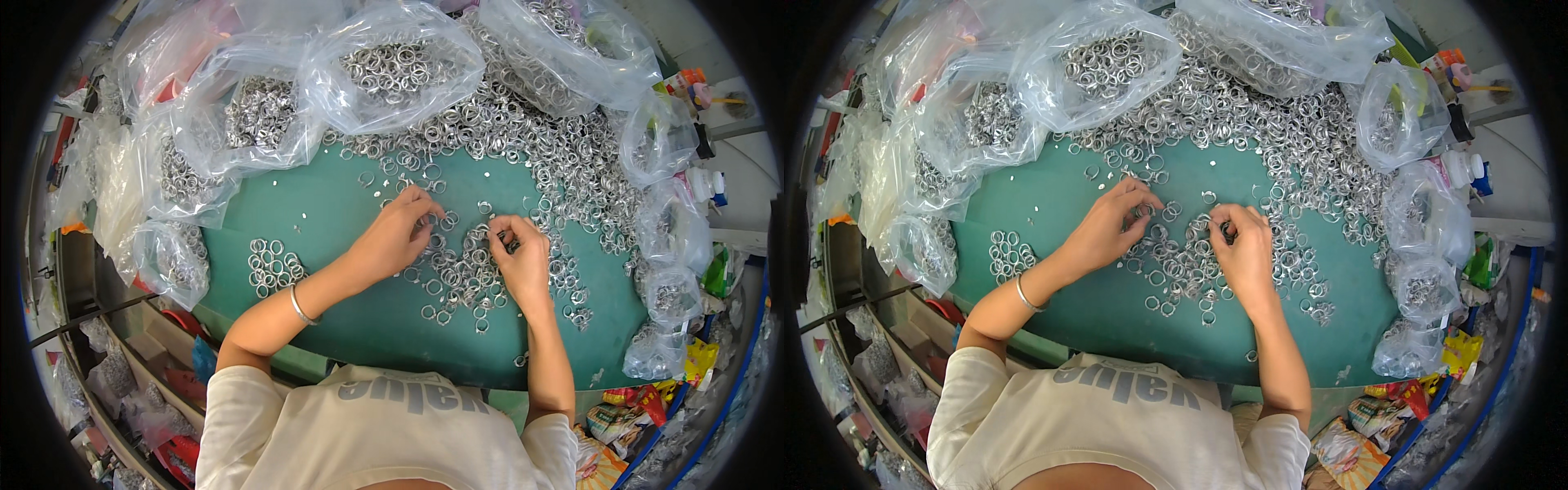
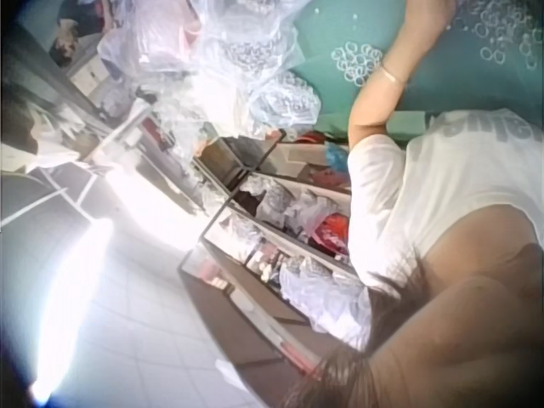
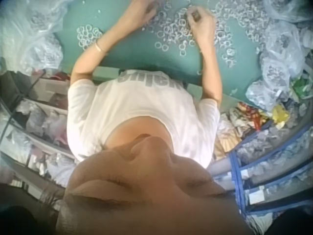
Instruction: The person sorts and organizes small metal rings on a green work surface by hand, gathering them into groups and handling various plastic bags containing rings. They use a small white paper scrap to scoop and collect several metal rings together on the table.
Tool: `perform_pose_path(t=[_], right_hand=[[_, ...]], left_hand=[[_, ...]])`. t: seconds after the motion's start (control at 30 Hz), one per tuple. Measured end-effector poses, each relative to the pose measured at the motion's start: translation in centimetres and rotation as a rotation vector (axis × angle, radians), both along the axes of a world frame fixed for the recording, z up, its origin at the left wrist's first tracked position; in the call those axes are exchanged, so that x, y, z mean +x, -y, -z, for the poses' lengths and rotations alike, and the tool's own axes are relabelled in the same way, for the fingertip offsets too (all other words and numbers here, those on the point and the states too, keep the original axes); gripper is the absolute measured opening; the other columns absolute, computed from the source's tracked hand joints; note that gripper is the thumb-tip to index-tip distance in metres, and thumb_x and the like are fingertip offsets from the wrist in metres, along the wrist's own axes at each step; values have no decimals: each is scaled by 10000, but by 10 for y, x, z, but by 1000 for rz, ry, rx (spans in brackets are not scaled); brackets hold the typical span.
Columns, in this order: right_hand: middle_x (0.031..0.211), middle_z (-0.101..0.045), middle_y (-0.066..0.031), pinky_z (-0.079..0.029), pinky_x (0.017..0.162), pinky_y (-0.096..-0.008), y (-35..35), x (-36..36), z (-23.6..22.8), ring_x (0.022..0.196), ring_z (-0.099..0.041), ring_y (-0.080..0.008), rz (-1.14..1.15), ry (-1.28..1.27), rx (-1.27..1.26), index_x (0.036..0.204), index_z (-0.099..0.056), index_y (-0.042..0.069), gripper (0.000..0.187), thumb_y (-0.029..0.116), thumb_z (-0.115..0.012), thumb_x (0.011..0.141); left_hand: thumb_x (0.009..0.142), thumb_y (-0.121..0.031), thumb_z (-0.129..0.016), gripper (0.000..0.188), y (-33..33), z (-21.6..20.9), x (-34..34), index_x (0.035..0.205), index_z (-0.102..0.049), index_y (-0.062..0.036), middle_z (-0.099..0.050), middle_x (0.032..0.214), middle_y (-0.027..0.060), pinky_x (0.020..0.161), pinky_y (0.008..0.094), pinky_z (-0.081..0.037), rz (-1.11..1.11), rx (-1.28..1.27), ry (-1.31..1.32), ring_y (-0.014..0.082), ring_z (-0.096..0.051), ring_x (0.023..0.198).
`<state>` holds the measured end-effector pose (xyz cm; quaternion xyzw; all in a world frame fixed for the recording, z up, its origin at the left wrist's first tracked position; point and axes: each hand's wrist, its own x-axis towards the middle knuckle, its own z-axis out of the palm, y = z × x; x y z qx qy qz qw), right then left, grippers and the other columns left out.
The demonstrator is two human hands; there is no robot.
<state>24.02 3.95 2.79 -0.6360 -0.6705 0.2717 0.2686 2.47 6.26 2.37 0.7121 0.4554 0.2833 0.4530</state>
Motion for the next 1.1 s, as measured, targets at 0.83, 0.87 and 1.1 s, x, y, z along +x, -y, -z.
perform_pose_path(t=[0.83,0.87,1.1], right_hand=[[856,-611,-48,-477,749,-255,26,23,1,783,-592,-110,186,-1027,-287,1046,-588,-7,151,50,-531,919],[843,-608,-46,-481,753,-263,27,23,0,786,-597,-115,200,-1078,-310,1039,-582,-5,142,47,-530,918],[833,-587,-44,-498,746,-270,37,22,5,799,-617,-131,181,-781,-192,996,-550,-21,101,-21,-521,899]], left_hand=[[784,-40,-620,106,-13,11,22,880,-597,0,-532,876,120,664,407,-479,218,357,-433,322,-583,781],[787,-32,-611,102,-12,8,22,883,-596,-2,-536,884,119,666,408,-479,202,329,-405,324,-583,786],[825,-28,-564,84,-8,10,15,901,-590,-7,-552,937,122,676,418,-480,91,266,-268,344,-575,802]])
